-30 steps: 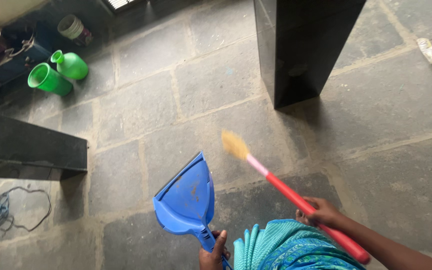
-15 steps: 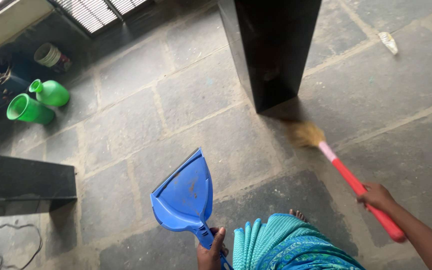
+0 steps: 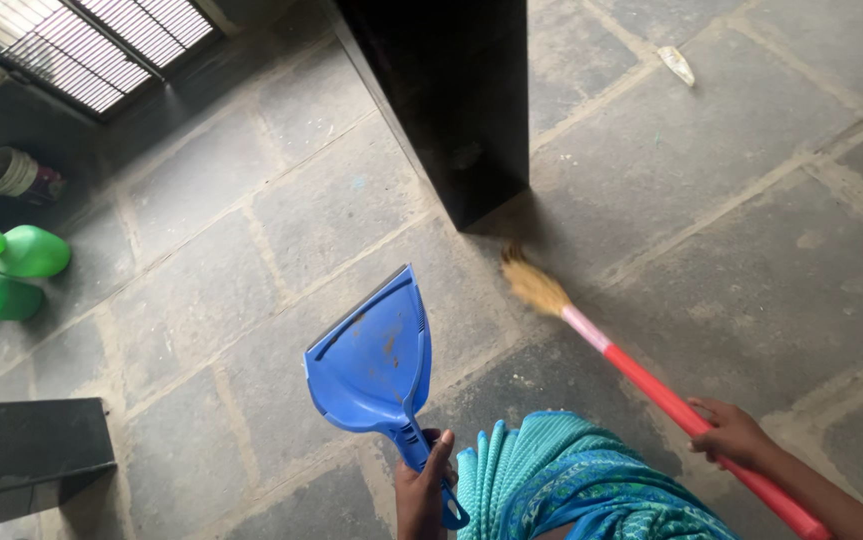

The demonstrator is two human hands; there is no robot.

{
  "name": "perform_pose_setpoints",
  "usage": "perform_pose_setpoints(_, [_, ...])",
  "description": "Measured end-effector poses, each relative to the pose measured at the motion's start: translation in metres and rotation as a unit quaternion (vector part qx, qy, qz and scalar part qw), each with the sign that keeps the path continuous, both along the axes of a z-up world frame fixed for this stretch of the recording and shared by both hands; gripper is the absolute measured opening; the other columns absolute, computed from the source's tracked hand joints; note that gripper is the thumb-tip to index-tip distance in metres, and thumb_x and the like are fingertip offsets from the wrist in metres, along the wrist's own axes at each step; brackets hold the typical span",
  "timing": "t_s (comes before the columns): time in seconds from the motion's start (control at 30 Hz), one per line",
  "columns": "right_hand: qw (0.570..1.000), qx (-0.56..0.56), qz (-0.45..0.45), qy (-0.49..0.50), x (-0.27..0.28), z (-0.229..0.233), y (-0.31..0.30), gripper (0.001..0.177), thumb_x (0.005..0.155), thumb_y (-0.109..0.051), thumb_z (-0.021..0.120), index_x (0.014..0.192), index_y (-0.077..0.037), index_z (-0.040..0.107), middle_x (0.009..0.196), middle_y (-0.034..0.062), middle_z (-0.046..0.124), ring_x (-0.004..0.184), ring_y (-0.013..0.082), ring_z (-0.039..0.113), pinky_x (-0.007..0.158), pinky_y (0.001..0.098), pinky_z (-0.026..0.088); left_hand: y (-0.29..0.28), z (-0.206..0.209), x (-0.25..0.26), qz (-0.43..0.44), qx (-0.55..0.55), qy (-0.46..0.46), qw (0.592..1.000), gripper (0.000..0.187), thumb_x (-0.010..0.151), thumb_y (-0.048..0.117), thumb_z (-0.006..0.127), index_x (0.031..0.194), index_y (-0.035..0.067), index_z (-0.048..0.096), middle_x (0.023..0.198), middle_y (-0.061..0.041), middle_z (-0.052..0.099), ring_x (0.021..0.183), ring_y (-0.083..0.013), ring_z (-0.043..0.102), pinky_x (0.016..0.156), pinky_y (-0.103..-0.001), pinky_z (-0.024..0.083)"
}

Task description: The person sweeps the floor with a broom, gathering debris into a blue dustpan held in their other hand.

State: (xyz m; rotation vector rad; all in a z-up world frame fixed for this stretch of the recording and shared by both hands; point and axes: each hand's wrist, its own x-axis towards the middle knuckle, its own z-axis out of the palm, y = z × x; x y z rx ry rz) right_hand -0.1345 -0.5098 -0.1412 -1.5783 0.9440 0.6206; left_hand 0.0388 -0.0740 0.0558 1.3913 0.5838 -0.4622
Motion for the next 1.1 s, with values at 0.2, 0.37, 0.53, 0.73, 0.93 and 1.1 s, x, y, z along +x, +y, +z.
perform_pose_setpoints(0.2, [0.994,-0.055,-0.056,0.075,-0.003,0.002,-0.044,0.074,0.068,-0.001,0.086,0.139,-0.006,0.064,0.078,0.0204,0.077,0.054,0.0268,0.069,0.049,0.0406,0.056,-0.02,0.014,0.001,-0.019,0.023,-0.004,1.0,0.032,0.083,0.018,0.081,0.103,-0.001,0.064,0.06,-0.003,0.055,0.049,-0.0117,0.05,0.047,-0.028,0.04])
perform_pose_setpoints(0.37, [0.98,-0.192,0.041,0.03,0.041,-0.013,-0.08,0.06,0.07,-0.01,0.083,0.129,-0.004,0.073,0.088,0.0196,0.077,0.067,0.027,0.073,0.063,0.0407,0.06,-0.025,0.008,-0.002,-0.028,0.039,0.002,0.999,0.032,0.083,0.019,0.08,0.103,-0.001,0.064,0.06,-0.004,0.055,0.049,-0.0127,0.052,0.048,-0.028,0.039])
perform_pose_setpoints(0.53, [0.953,-0.291,0.089,-0.007,0.023,-0.013,-0.063,0.083,0.073,-0.017,0.081,0.15,-0.015,0.05,0.102,0.0187,0.074,0.081,0.0294,0.075,0.073,0.042,0.06,-0.028,-0.002,0.001,-0.042,0.037,0.01,0.998,0.035,0.082,0.019,0.081,0.106,-0.002,0.065,0.063,-0.003,0.055,0.051,-0.012,0.052,0.05,-0.028,0.041])
perform_pose_setpoints(0.73, [0.994,-0.099,0.002,0.036,-0.052,0.016,-0.022,0.087,0.072,-0.011,0.085,0.152,-0.019,0.05,0.085,0.0187,0.074,0.059,0.027,0.072,0.055,0.041,0.06,-0.032,-0.012,0.017,-0.078,0.024,0.009,0.997,0.037,0.08,0.019,0.082,0.106,-0.001,0.065,0.065,-0.003,0.057,0.052,-0.0124,0.053,0.051,-0.029,0.044])
perform_pose_setpoints(0.93, [0.984,0.065,-0.137,0.091,-0.067,0.039,-0.011,0.075,0.073,-0.002,0.089,0.144,-0.007,0.063,0.072,0.0308,0.072,0.049,0.0331,0.064,0.046,0.0464,0.051,-0.028,-0.015,0.044,-0.124,0.001,0.004,0.992,0.042,0.08,0.021,0.084,0.108,-0.003,0.065,0.066,-0.004,0.057,0.052,-0.0114,0.052,0.049,-0.029,0.044])
perform_pose_setpoints(1.1, [0.985,-0.091,-0.136,0.061,-0.047,0.028,0.004,0.081,0.07,-0.003,0.086,0.146,-0.006,0.058,0.078,0.0177,0.073,0.053,0.0287,0.069,0.05,0.0422,0.058,-0.022,-0.009,0.054,-0.165,0.046,0.001,0.985,0.046,0.078,0.023,0.085,0.109,-0.004,0.065,0.066,-0.005,0.061,0.052,-0.0128,0.056,0.05,-0.029,0.046])
